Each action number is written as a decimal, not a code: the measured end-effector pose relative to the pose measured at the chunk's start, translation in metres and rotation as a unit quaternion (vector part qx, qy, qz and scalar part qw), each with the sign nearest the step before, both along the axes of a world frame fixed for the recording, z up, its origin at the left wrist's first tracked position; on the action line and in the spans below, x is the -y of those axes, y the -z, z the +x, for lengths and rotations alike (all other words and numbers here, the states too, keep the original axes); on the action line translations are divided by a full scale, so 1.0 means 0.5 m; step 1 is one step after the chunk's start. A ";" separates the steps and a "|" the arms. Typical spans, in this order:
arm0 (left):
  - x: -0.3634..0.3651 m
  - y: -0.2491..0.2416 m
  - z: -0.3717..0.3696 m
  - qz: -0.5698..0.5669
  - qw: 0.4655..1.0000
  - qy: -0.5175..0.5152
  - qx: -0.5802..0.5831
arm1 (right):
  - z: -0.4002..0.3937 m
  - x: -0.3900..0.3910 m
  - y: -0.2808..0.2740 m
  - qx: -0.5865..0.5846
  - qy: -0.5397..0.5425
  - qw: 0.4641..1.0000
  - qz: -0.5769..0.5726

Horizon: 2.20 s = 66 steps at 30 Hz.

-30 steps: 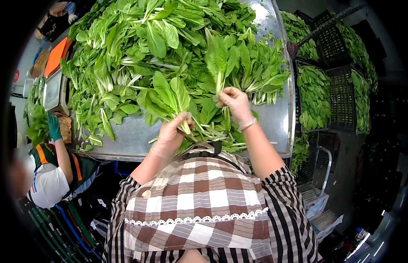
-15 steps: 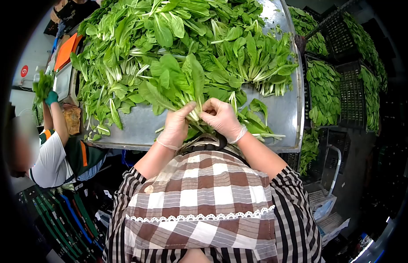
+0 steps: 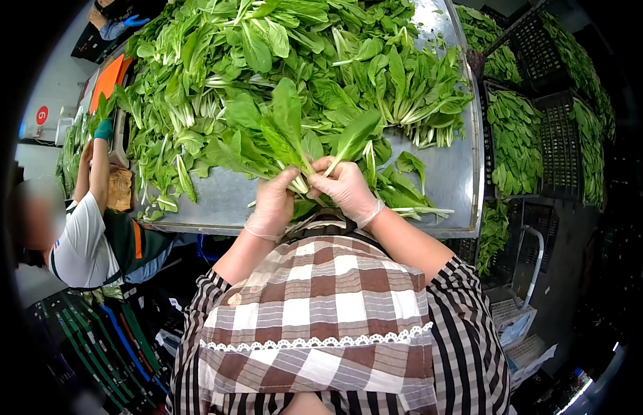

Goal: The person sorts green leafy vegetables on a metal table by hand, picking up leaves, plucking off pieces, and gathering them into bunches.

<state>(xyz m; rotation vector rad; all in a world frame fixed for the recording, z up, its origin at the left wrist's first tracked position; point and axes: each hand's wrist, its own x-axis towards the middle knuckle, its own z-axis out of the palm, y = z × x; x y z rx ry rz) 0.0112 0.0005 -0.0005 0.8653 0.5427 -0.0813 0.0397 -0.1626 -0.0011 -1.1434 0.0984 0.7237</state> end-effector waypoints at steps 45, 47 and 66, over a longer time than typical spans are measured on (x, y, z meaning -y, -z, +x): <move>0.001 0.022 -0.002 -0.002 0.995 0.093 -0.036 | 0.160 0.223 0.108 -0.034 0.342 0.915 -0.211; 0.014 0.013 -0.004 0.006 0.996 0.078 -0.040 | 0.201 0.207 0.116 -0.100 0.369 0.910 -0.156; 0.012 -0.012 0.014 -0.047 0.992 0.111 -0.030 | 0.092 0.156 0.009 0.084 0.138 0.978 -0.131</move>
